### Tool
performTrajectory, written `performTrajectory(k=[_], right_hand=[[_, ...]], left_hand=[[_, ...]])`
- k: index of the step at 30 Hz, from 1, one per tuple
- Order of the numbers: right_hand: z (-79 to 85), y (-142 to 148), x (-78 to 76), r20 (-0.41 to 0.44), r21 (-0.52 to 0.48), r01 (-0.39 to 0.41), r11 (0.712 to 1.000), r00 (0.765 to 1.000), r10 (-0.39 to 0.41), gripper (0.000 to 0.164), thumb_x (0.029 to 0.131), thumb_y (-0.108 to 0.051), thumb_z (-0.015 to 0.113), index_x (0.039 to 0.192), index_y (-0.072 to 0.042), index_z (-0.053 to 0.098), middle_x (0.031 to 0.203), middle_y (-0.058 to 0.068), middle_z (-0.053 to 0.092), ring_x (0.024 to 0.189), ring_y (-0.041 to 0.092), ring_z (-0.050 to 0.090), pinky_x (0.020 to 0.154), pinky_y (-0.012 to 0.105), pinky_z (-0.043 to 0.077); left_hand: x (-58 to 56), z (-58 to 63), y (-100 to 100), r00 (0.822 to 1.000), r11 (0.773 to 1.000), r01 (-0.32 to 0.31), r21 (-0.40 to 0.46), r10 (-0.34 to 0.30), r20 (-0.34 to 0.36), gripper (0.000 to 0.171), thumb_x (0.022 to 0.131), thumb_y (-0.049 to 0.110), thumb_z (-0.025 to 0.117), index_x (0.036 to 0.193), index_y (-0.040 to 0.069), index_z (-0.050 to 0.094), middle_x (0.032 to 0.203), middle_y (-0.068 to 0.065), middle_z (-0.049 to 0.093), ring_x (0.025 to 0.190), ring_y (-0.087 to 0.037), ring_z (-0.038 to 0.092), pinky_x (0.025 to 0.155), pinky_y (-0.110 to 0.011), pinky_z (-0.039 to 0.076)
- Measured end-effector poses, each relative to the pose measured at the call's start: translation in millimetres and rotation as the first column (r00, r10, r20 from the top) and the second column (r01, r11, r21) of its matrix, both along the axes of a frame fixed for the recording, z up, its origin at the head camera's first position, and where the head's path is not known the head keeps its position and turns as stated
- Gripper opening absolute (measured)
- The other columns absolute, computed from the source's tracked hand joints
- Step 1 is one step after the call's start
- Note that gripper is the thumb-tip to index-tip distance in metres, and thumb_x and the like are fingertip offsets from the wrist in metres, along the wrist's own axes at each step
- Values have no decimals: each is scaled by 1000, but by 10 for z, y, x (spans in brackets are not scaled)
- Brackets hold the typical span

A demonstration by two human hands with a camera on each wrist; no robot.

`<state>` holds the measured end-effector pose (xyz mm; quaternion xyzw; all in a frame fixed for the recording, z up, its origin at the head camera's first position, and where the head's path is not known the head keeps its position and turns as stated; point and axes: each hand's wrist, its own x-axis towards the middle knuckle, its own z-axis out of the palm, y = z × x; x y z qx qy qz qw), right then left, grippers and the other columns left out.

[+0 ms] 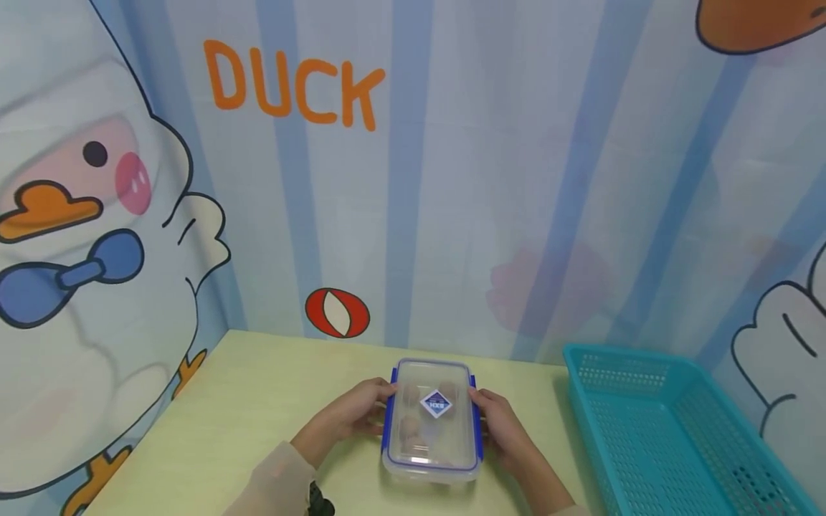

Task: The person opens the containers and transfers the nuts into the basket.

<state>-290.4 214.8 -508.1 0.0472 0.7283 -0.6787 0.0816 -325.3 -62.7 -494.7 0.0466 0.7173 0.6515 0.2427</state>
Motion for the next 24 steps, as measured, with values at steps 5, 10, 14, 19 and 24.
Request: performTrajectory(k=[5,10,14,19,24], right_hand=[[-10,10,-1,-2,3,-7,1000,1000,7,49,114,-39,44,131,5,58,109,15,70,89,26,71,74,43,61],[23,6,-11,7,22,-22,1000,1000,22,46,114,-36,43,129,4,59,105,14,70,87,25,71,72,42,61],[22,4,-24,9,26,-16,1000,1000,15,48,115,-30,39,137,9,56,110,17,70,92,25,70,78,43,60],[-72,35,-6,34,-13,-6,1000,999,7,50,116,-21,30,145,15,49,122,19,68,105,25,68,92,46,58],[-72,47,5,42,0,-42,999,998,41,66,116,-43,33,152,11,44,127,21,67,108,27,69,93,47,58]], left_hand=[[-10,10,4,1000,1000,3,-30,-3,-10,35,111,29,50,129,-1,55,114,-15,64,100,-30,62,79,-41,61],[-31,14,-8,1000,999,-6,-47,6,2,36,112,28,49,132,-1,55,117,-16,62,102,-30,62,80,-41,61],[-31,28,-25,1000,999,-17,-40,18,6,36,112,28,48,132,-1,54,118,-17,62,102,-30,63,81,-42,61],[-22,30,-14,1000,999,-6,-38,6,-1,37,112,30,49,131,-1,54,116,-16,64,102,-30,63,81,-42,61],[2,49,5,1000,999,-10,-53,10,-3,36,112,29,50,132,-1,54,116,-15,64,104,-30,63,84,-45,61]])
